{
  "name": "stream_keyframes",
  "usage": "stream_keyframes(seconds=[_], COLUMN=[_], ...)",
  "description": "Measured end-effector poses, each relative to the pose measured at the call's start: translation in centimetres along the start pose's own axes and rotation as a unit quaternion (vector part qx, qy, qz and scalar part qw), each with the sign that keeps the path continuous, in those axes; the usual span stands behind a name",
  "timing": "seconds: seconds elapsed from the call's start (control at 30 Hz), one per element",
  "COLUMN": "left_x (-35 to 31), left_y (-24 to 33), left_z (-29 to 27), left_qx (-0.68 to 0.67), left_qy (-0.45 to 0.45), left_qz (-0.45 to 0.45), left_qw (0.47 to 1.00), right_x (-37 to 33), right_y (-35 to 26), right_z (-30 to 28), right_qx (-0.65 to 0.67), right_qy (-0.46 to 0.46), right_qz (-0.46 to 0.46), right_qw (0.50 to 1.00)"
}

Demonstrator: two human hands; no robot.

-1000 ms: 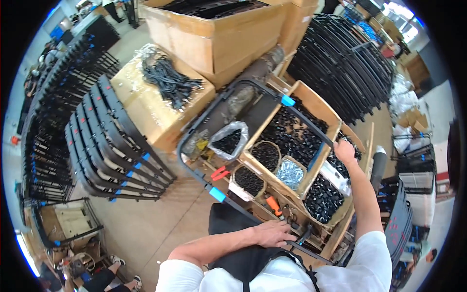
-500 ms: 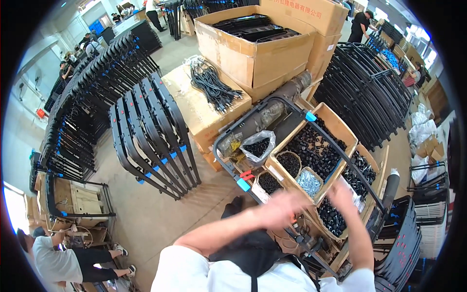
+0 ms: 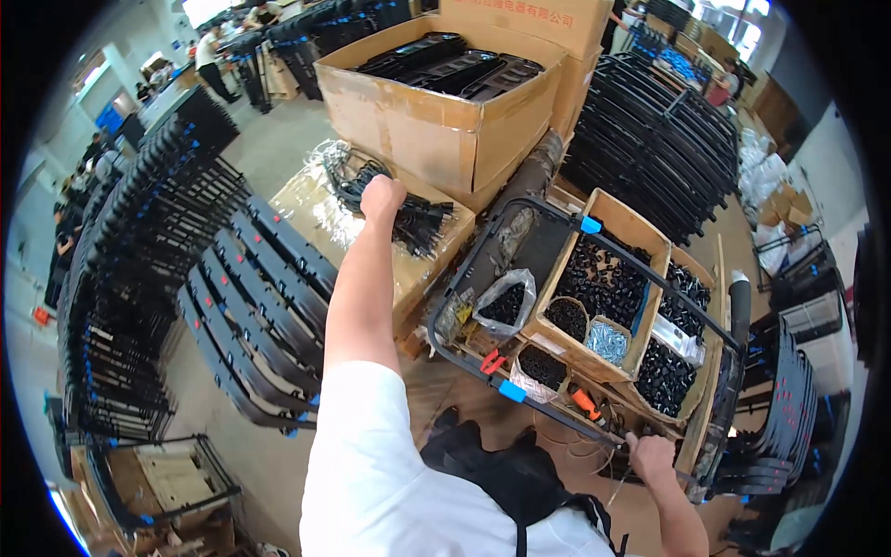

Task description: Assemble and organize treadmill plastic covers and wiring components in a warehouse environment.

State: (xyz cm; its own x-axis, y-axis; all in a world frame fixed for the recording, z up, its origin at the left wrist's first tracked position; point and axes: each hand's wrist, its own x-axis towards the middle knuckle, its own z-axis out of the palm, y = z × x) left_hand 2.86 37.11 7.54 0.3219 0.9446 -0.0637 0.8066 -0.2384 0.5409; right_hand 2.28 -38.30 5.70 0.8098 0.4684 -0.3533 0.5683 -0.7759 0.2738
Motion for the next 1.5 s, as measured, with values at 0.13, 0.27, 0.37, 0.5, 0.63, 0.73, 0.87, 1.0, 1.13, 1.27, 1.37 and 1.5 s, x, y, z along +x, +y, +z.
stream_keyframes(seconds=[0.13, 0.27, 0.37, 0.5, 0.63, 0.73, 0.87, 1.0, 1.13, 1.27, 1.37, 1.5], left_x=[3.0, 7.5, 5.3, 13.7, 9.7, 3.0, -8.2, -19.2, -29.5, -36.7, -39.4, -40.4], left_y=[2.2, -0.6, 2.2, -5.0, -3.5, -0.7, -0.6, 0.1, -1.5, -4.1, -5.6, -7.8], left_z=[1.0, 0.6, 1.0, -1.3, -4.1, -9.6, -13.9, -11.4, -5.0, 0.6, 5.1, 8.2], left_qx=[0.131, 0.154, 0.008, -0.492, -0.715, -0.720, -0.731, -0.631, -0.572, -0.446, -0.408, -0.339], left_qy=[-0.075, -0.101, -0.112, -0.075, 0.010, 0.086, 0.174, -0.054, -0.298, -0.499, -0.522, -0.494], left_qz=[0.029, 0.021, -0.011, -0.125, -0.069, 0.111, 0.191, 0.143, 0.261, 0.218, 0.227, 0.302], left_qw=[0.988, 0.983, 0.994, 0.858, 0.696, 0.680, 0.632, 0.760, 0.719, 0.710, 0.713, 0.742], right_x=[-2.0, -0.6, -2.9, -0.5, -1.7, -2.2, -0.4, -3.3, -2.0, -2.0, -1.9, -1.6], right_y=[-2.2, -2.6, -2.6, -3.2, -0.4, -4.4, -2.7, -2.9, -3.6, -2.1, -2.9, -3.4], right_z=[-0.6, -2.3, -1.6, -2.0, 2.8, -3.3, 0.2, 0.2, 0.1, 1.7, 1.6, -0.1], right_qx=[-0.024, -0.032, -0.022, 0.014, -0.098, 0.039, -0.067, -0.042, -0.001, -0.066, -0.006, 0.000], right_qy=[-0.009, -0.096, -0.162, -0.035, -0.238, -0.053, -0.170, -0.142, -0.017, -0.133, -0.021, -0.029], right_qz=[0.020, 0.082, 0.127, 0.078, 0.052, 0.104, 0.086, 0.073, 0.089, 0.093, 0.060, 0.132], right_qw=[0.999, 0.991, 0.978, 0.996, 0.965, 0.992, 0.979, 0.986, 0.996, 0.985, 0.998, 0.991])
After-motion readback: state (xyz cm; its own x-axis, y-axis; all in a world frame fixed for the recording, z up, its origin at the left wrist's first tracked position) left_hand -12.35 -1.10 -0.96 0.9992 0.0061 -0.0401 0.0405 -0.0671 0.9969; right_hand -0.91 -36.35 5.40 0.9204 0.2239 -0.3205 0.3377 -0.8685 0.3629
